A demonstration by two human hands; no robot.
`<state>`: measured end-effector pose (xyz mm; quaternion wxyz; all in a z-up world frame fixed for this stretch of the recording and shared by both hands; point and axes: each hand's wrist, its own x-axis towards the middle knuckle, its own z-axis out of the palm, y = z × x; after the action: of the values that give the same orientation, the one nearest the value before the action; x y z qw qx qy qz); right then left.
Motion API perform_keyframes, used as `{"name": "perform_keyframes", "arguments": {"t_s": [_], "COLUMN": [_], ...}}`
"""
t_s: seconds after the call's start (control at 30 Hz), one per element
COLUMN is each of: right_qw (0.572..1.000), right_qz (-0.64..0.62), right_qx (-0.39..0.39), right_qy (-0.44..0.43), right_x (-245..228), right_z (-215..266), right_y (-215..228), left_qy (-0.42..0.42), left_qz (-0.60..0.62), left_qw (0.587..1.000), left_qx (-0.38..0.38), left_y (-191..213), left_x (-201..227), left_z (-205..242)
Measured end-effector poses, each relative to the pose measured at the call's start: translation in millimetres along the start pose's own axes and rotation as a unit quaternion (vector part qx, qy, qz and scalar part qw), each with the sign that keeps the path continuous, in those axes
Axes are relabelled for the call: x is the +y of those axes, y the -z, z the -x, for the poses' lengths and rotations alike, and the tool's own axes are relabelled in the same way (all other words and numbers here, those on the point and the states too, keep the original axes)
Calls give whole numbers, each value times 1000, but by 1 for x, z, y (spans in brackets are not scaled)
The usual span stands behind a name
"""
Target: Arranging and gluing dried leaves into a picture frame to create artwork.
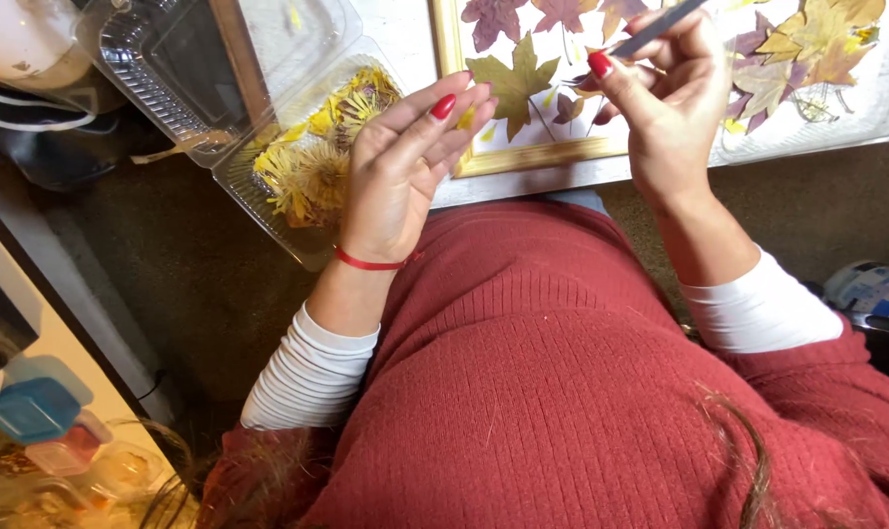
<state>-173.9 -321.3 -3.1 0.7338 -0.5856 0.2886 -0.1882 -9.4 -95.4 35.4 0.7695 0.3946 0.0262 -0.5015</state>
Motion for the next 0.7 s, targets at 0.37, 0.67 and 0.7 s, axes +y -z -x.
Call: {"name": "perform_keyframes", "arguments": {"t_s": [0.37, 0.67, 0.7], "right_qw": [995, 994, 993], "right_qz": [-75, -69, -71], "right_qx": [-59, -74, -73], "right_qy": [-18, -40, -51], "right_x": [-19, -24, -24], "right_z": [0, 0, 0], "right_y": [-34, -41, -41], "left_qy": [40, 52, 54], "left_qz": [-10, 5, 8], "left_qw": [998, 998, 998], "left_qx": [-38, -21, -12], "left_y": [-7, -8, -8], "left_x": [1, -4, -5], "left_z": [1, -3, -3]}}
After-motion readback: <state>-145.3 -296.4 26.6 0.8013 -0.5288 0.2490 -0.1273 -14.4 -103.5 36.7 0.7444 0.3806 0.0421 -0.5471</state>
